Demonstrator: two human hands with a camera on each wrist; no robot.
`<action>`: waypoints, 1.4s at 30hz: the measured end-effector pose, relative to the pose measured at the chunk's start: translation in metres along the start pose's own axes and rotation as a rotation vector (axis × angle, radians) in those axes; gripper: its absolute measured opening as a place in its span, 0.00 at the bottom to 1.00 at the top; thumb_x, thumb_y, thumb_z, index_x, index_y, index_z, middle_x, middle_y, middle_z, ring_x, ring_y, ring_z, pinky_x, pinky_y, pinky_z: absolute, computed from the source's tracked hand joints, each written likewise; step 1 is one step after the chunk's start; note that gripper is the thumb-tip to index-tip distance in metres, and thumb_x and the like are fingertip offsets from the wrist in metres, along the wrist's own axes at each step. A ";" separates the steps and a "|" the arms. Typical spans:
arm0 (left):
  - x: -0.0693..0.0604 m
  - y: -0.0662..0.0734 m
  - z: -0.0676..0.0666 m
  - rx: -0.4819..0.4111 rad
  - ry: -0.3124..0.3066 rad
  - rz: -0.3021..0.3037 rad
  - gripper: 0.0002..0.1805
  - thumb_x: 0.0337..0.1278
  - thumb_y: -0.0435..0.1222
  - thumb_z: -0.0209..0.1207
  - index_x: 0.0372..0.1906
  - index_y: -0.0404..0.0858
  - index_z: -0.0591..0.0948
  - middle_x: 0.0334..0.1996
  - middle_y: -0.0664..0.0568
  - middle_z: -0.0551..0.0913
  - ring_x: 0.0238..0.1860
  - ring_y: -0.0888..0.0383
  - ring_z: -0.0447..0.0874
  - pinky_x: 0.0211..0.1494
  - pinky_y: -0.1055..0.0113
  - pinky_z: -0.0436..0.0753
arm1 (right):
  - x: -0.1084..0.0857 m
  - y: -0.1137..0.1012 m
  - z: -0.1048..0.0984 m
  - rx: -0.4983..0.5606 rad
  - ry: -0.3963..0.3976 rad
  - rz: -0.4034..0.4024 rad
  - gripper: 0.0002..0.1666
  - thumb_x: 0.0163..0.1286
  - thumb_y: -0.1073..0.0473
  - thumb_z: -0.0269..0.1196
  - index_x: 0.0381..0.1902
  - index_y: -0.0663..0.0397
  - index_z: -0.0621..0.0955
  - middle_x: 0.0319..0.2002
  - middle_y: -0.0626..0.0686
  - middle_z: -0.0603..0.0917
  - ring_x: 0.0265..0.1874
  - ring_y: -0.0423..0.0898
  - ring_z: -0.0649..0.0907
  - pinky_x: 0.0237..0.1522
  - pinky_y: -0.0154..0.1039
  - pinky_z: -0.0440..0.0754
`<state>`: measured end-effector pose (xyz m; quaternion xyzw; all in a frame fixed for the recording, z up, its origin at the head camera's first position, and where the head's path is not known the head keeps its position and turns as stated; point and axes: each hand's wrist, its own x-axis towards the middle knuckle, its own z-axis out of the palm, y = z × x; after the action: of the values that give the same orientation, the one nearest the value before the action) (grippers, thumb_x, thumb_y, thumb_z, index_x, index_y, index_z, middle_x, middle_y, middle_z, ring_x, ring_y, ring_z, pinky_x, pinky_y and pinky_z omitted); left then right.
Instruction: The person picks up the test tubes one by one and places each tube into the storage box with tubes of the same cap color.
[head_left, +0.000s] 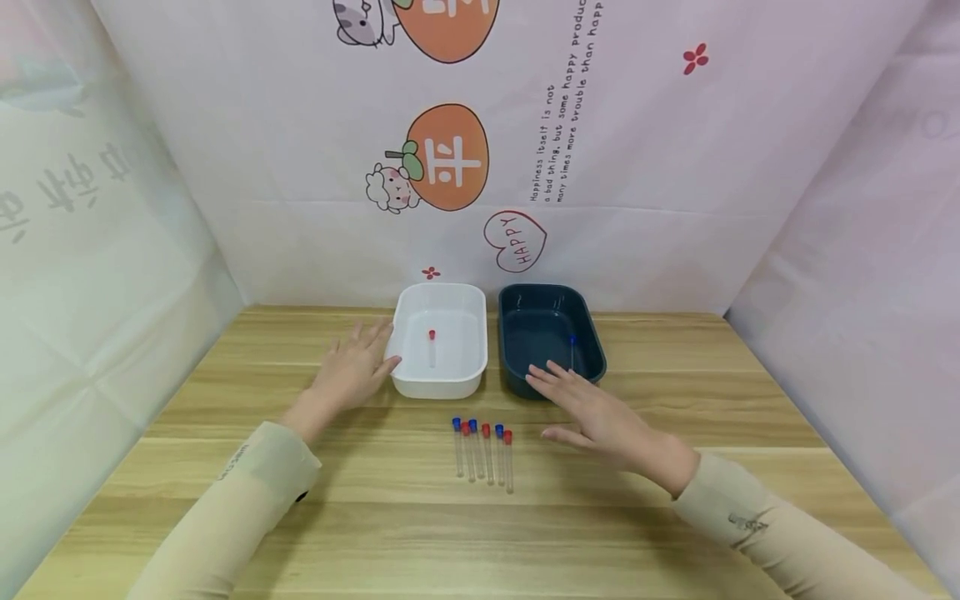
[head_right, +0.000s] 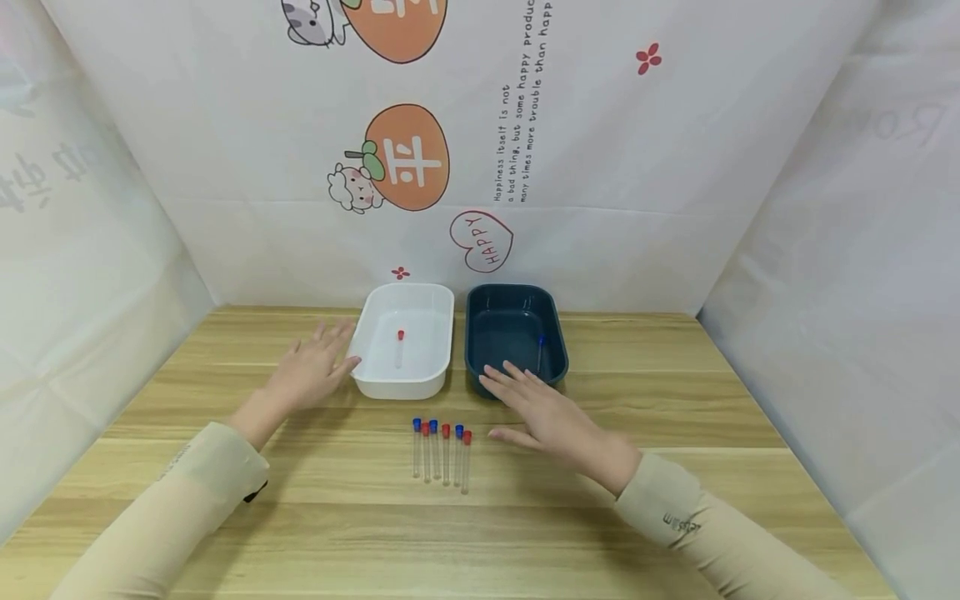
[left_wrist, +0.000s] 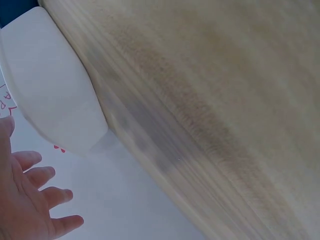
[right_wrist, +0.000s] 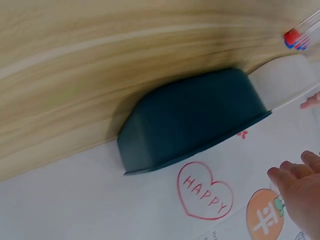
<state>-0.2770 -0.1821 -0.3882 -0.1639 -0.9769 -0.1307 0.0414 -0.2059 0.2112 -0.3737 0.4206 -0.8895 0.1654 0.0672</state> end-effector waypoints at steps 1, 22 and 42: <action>0.001 0.000 0.001 0.001 -0.001 0.002 0.37 0.81 0.51 0.46 0.82 0.35 0.55 0.81 0.40 0.49 0.79 0.32 0.42 0.72 0.27 0.48 | 0.000 -0.001 0.001 0.003 -0.001 -0.004 0.42 0.76 0.43 0.61 0.78 0.59 0.64 0.78 0.57 0.64 0.77 0.61 0.60 0.74 0.60 0.58; 0.004 0.004 0.008 -0.004 -0.044 -0.026 0.38 0.80 0.53 0.45 0.82 0.36 0.54 0.81 0.42 0.50 0.79 0.32 0.43 0.73 0.29 0.49 | 0.005 -0.013 0.028 0.033 -0.183 0.072 0.44 0.77 0.39 0.58 0.78 0.62 0.64 0.76 0.61 0.66 0.75 0.65 0.61 0.72 0.63 0.59; 0.006 0.002 0.016 0.006 -0.062 -0.039 0.40 0.80 0.56 0.44 0.81 0.34 0.55 0.81 0.42 0.53 0.79 0.32 0.43 0.73 0.28 0.49 | 0.011 -0.015 0.044 0.016 -0.272 0.169 0.53 0.71 0.30 0.60 0.79 0.60 0.63 0.77 0.61 0.63 0.78 0.65 0.55 0.74 0.66 0.52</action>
<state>-0.2822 -0.1744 -0.4019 -0.1487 -0.9811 -0.1234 0.0089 -0.2002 0.1791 -0.4082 0.3632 -0.9213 0.1189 -0.0715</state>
